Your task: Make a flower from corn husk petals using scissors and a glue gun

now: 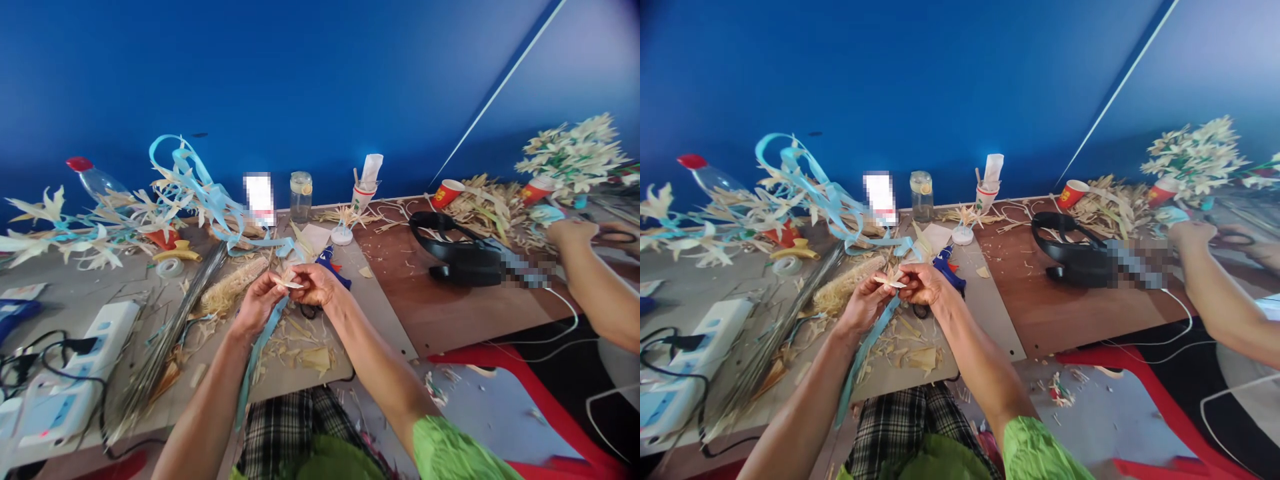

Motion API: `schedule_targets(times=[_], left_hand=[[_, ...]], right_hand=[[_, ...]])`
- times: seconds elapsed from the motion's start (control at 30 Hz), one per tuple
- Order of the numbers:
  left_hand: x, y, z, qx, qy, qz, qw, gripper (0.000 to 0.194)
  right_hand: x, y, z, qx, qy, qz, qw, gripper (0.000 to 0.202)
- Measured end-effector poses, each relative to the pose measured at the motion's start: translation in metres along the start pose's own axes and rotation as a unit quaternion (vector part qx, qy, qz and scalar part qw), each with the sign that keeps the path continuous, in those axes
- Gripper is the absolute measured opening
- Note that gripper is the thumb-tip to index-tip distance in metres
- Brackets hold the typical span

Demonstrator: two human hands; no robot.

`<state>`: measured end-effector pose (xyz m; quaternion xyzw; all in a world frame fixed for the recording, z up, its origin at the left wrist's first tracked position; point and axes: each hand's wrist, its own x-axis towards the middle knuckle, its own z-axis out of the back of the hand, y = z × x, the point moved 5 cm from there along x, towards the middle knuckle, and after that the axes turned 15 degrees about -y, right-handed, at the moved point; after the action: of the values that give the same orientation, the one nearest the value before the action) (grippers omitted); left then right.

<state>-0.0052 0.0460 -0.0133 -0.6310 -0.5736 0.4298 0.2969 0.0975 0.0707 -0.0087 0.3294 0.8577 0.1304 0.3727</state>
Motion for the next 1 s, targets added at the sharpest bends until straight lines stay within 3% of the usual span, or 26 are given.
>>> schedule_targets(times=[0.13,0.27,0.33,0.5,0.6,0.87,1.0], left_hand=[[-0.001,-0.004,0.006,-0.001,-0.014,0.006,1.0,0.024],[0.005,-0.013,0.019,-0.026,-0.065,-0.015,0.997,0.024],[0.008,-0.013,0.021,-0.015,-0.065,-0.01,0.998,0.023],[0.008,-0.01,0.016,-0.009,-0.053,0.0,0.999,0.022],[0.006,-0.009,0.01,0.004,-0.037,0.003,0.999,0.023],[0.007,-0.007,0.008,0.004,-0.018,0.011,1.0,0.02],[0.007,-0.006,0.008,0.006,-0.019,0.019,1.0,0.02]], right_hand=[[-0.009,0.023,0.013,0.014,-0.005,0.046,0.999,0.025],[-0.03,0.071,0.04,0.074,-0.03,0.209,0.975,0.028],[-0.034,0.078,0.044,0.091,-0.038,0.244,0.965,0.029],[-0.015,0.037,0.012,-0.035,-0.036,0.19,0.98,0.041],[-0.009,0.021,-0.003,-0.088,-0.018,0.211,0.973,0.042],[-0.021,0.024,-0.005,-0.152,0.003,0.288,0.946,0.039],[-0.019,0.023,-0.004,-0.181,-0.037,0.298,0.937,0.033]])
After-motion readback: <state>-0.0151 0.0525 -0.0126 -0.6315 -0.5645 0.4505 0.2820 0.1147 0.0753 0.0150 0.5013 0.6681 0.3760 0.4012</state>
